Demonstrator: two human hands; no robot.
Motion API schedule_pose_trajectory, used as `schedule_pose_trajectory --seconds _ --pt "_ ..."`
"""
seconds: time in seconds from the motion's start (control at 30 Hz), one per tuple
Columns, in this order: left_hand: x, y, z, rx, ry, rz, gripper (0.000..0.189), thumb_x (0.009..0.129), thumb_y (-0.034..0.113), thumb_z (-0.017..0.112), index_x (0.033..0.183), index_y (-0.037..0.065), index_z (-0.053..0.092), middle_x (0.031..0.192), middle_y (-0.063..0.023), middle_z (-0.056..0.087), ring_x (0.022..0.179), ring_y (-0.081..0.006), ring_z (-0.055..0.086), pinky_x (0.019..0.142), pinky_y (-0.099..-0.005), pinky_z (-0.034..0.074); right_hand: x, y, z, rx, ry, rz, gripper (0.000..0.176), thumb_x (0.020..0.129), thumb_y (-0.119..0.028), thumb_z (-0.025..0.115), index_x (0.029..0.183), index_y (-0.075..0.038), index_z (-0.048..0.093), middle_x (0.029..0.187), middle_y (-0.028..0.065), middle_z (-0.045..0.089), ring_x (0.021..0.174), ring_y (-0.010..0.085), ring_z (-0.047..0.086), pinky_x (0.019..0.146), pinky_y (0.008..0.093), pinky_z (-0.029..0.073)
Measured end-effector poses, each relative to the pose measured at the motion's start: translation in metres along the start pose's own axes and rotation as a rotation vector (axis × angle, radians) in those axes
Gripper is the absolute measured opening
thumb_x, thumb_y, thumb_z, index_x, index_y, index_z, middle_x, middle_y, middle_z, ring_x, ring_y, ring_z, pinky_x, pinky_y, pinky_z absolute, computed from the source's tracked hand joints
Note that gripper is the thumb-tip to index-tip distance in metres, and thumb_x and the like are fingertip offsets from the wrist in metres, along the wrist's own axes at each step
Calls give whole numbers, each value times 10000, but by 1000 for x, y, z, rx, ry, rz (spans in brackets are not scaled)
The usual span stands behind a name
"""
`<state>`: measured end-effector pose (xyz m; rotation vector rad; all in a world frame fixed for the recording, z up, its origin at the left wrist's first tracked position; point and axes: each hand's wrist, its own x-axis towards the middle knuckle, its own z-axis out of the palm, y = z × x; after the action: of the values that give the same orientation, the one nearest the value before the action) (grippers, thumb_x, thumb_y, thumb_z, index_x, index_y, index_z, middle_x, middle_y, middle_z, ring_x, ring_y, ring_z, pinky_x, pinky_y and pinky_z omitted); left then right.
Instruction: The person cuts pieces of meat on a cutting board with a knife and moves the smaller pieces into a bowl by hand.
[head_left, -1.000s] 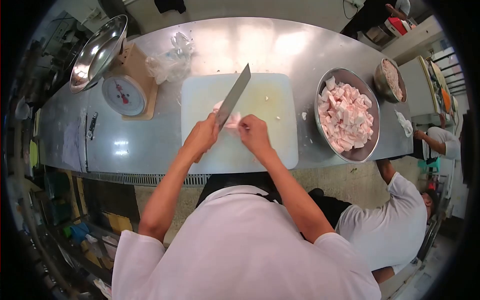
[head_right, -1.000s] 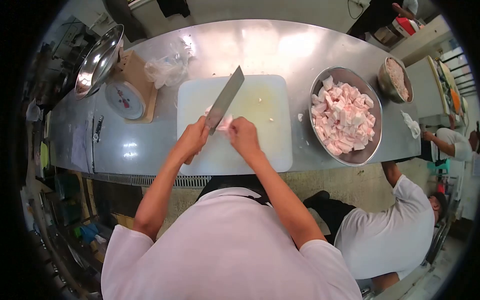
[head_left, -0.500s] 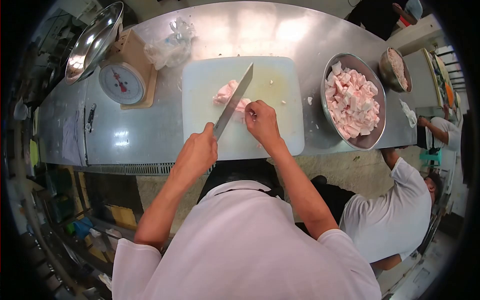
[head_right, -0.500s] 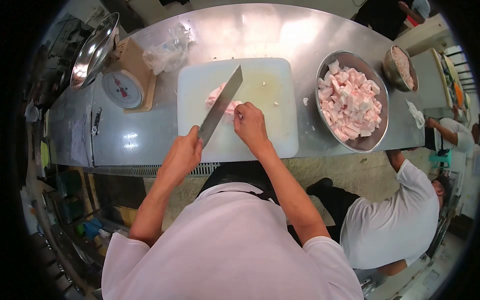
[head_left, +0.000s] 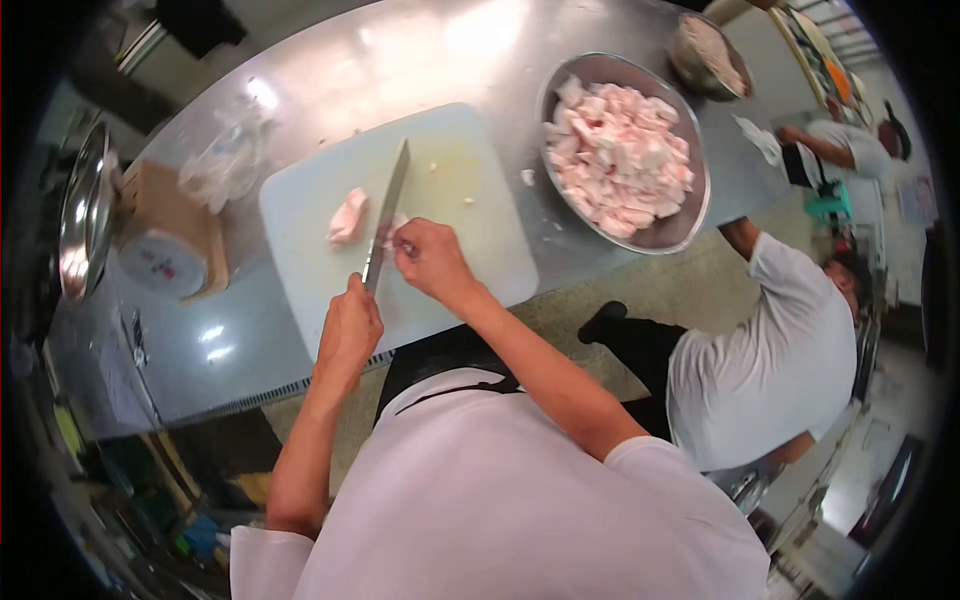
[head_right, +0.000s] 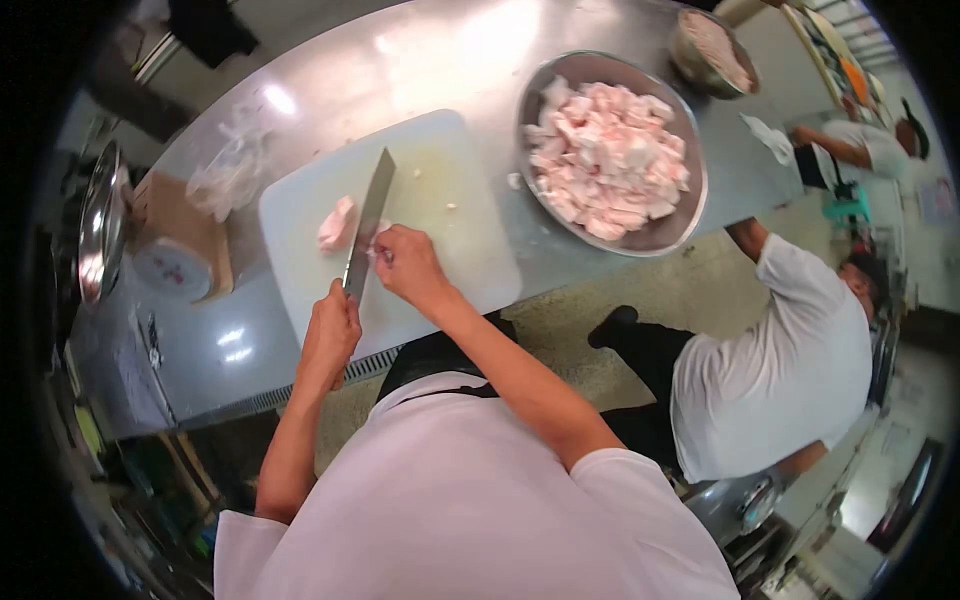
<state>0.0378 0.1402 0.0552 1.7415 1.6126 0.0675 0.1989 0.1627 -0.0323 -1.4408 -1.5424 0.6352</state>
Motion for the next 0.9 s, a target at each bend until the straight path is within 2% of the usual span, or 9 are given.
schedule_pose_trajectory --seconds 0.17,0.27,0.3,0.43,0.5,0.57,0.77,0.83,0.9 --pt "27 -1 15 -24 60 41 168 914 1 470 1065 -71 489 764 -311 613 761 -506 607 646 -529 464 6 5 -15 87 52 24 60 725 9 644 783 15 659 749 153 637 645 301 639 607 369 517" --pt "25 -7 -6 -212 -52 -14 141 973 76 466 1043 -46 480 705 -234 629 493 -351 620 432 -447 465 1 5 -11 138 81 37 58 707 12 644 765 8 651 729 154 620 647 316 625 607 389 503" --pt "19 -8 -10 -237 -50 21 145 994 106 453 1023 -35 471 685 -196 621 400 -245 576 341 -386 434 0 4 -11 129 95 36 63 705 13 647 767 7 650 729 151 618 644 306 627 604 382 505" --pt "-11 -5 -10 -94 -52 -123 145 983 98 458 1013 -42 475 719 -247 632 507 -355 627 445 -457 474 -9 -2 -2 161 57 -1 68 701 11 648 769 6 647 726 148 613 635 300 624 597 373 504" --pt "-8 -25 15 -18 143 100 147 968 94 475 996 -49 487 744 -300 626 669 -460 638 581 -520 483 -15 -7 1 175 4 -7 78 697 9 652 775 4 651 730 146 617 628 289 632 597 363 514" --pt "8 -16 15 -42 100 21 150 949 90 485 988 -54 503 786 -337 617 809 -519 603 677 -552 459 -20 -9 5 213 14 3 80 697 8 655 777 6 653 734 148 621 626 282 637 593 357 520" --pt "10 -11 -11 -229 3 -120 137 929 72 480 953 -63 490 758 -329 600 764 -509 590 644 -535 454 -38 3 -12 166 -38 84 101 755 34 669 855 19 668 841 134 673 729 210 692 649 296 590" --pt "-1 -30 0 -76 101 122 123 924 55 479 947 -66 484 699 -314 579 710 -497 579 627 -535 443 -40 8 -25 61 34 21 58 769 32 651 825 18 658 804 156 660 690 267 684 614 328 560" --pt "-17 -31 -2 -62 105 113 117 918 49 487 948 -64 485 687 -312 575 699 -495 576 626 -542 436 -40 6 -34 17 27 19 69 775 35 646 840 17 656 815 155 659 694 274 680 616 336 555"
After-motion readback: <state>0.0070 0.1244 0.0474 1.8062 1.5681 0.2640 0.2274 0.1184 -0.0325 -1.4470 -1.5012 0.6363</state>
